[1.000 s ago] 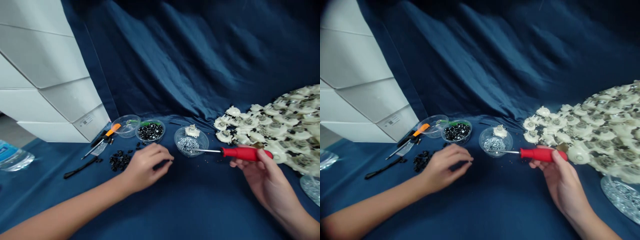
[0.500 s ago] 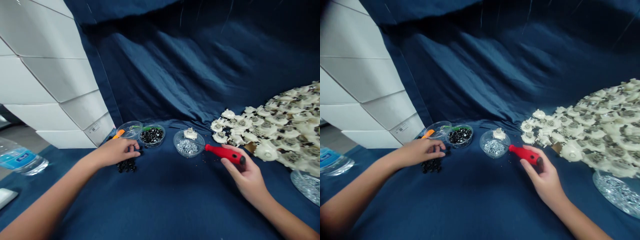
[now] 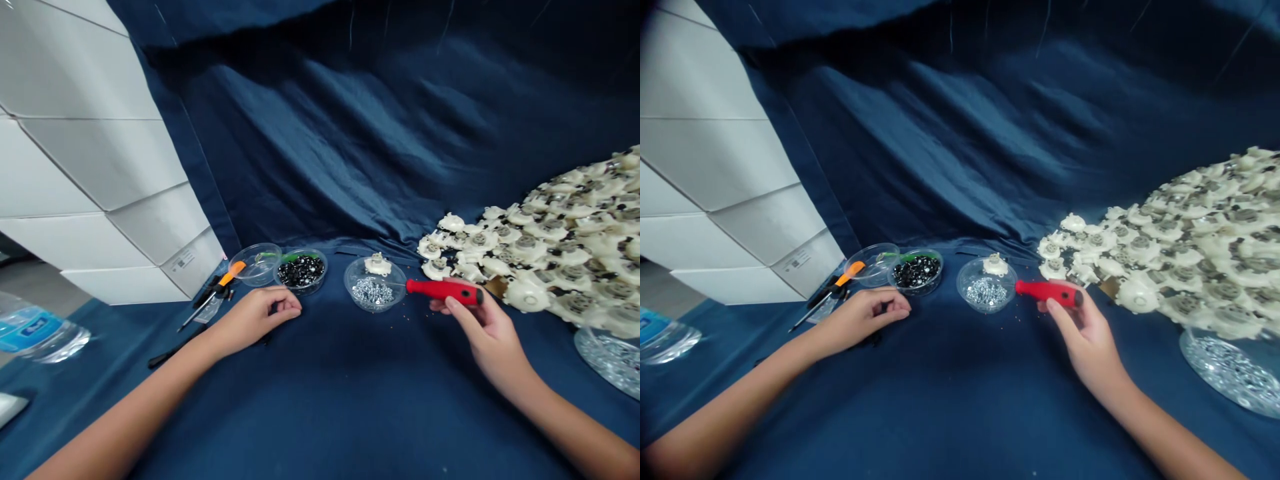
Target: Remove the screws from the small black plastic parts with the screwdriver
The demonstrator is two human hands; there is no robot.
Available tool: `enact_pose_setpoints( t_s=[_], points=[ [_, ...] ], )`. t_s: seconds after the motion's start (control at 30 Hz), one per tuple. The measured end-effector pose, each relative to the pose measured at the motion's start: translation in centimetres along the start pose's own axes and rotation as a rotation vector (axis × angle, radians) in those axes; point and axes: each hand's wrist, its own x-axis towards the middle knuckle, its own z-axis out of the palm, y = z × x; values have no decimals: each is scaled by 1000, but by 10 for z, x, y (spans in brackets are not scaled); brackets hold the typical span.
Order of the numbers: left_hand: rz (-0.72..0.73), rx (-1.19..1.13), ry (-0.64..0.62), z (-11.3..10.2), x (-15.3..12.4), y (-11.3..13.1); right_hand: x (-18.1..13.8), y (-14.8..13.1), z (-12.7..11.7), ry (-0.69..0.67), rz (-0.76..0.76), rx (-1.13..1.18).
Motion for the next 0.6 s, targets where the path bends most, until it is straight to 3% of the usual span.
enact_pose_setpoints(
  t_s=[0.1,0.23,0.4,0.6],
  points=[
    [-62,-416,-74,16,1,30,-24,6,-1,-55,-8,-86],
    [-108,-934,-238,60,12,52,-36,4,5,-146,-35,-190],
    [-208,-1273,-370,100,23,39,-27,7,3,-219,41,-100],
    [-227,-1490,-335,99,27,19,-21,8,-13,-56,45,-54]
  ],
)
